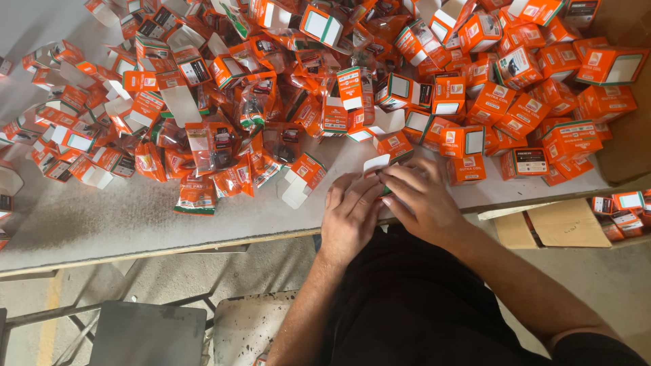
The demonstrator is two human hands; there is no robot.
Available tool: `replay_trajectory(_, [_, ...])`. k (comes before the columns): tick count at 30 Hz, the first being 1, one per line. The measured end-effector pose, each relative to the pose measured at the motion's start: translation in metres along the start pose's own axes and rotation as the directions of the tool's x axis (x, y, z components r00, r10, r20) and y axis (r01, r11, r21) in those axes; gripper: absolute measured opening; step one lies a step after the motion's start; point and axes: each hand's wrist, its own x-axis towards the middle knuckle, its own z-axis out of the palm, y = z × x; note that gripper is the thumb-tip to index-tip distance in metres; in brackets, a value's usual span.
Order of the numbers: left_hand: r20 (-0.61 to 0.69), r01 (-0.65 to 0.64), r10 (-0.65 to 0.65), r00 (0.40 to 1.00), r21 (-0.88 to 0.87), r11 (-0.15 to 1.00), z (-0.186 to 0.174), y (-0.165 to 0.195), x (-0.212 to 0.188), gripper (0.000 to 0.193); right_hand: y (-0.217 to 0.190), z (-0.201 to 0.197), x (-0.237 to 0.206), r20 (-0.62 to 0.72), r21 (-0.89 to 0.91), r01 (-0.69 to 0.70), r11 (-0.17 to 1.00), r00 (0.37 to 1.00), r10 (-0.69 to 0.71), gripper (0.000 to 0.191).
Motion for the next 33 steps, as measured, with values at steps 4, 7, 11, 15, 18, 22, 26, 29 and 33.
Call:
replay_trajectory(4, [-0.009,-0.013,0.012,1.0,-0.049,0.999,0.0,0.002,0.004,0.041,0.0,-0.001,-0.01,-0.13,0.324,-0.19,0.927,0.961,0.243,0.055])
replay_trajectory(7, [-0.005,0.013,-0.014,1.0,-0.106,0.994,0.0,0.002,0.005,0.039,0.002,-0.002,-0.01,-0.084,0.207,-0.098,0.973,0.99,0.118,0.054])
replay_trajectory(11, [-0.048,0.019,-0.027,0.998,-0.161,0.987,0.002,0.003,0.002,0.036,0.004,0.004,-0.005,-0.019,0.202,-0.097,0.974,0.994,0.103,0.044])
replay_trajectory(15, [0.015,0.228,-0.229,0.973,-0.167,0.959,0.004,0.004,-0.004,0.036,0.007,0.012,-0.005,-0.063,0.243,-0.121,0.962,0.988,0.14,0.027])
replay_trajectory(18, [0.037,0.181,-0.177,0.984,-0.187,0.966,0.004,0.0,-0.007,0.037,0.013,0.02,0.0,0.081,0.518,-0.348,0.781,0.929,0.36,0.017])
replay_trajectory(22, [0.067,0.194,-0.184,0.981,-0.174,0.965,0.008,-0.004,-0.01,0.036,0.021,0.015,0.006,0.176,0.5,-0.393,0.772,0.919,0.354,0.047])
replay_trajectory(26, [0.039,0.196,-0.192,0.981,-0.199,0.96,0.012,-0.004,-0.013,0.042,0.021,0.001,0.009,0.068,0.421,-0.04,0.906,0.998,0.012,0.043])
replay_trajectory(29, [0.106,0.308,-0.29,0.951,-0.274,0.911,0.013,-0.005,-0.012,0.053,0.018,-0.004,0.011,0.079,0.427,-0.036,0.904,0.997,0.002,0.042])
replay_trajectory(33, [0.076,0.267,-0.256,0.964,-0.269,0.925,0.012,-0.007,-0.01,0.057,0.017,0.0,0.011,0.085,0.444,-0.095,0.891,0.994,0.063,0.03])
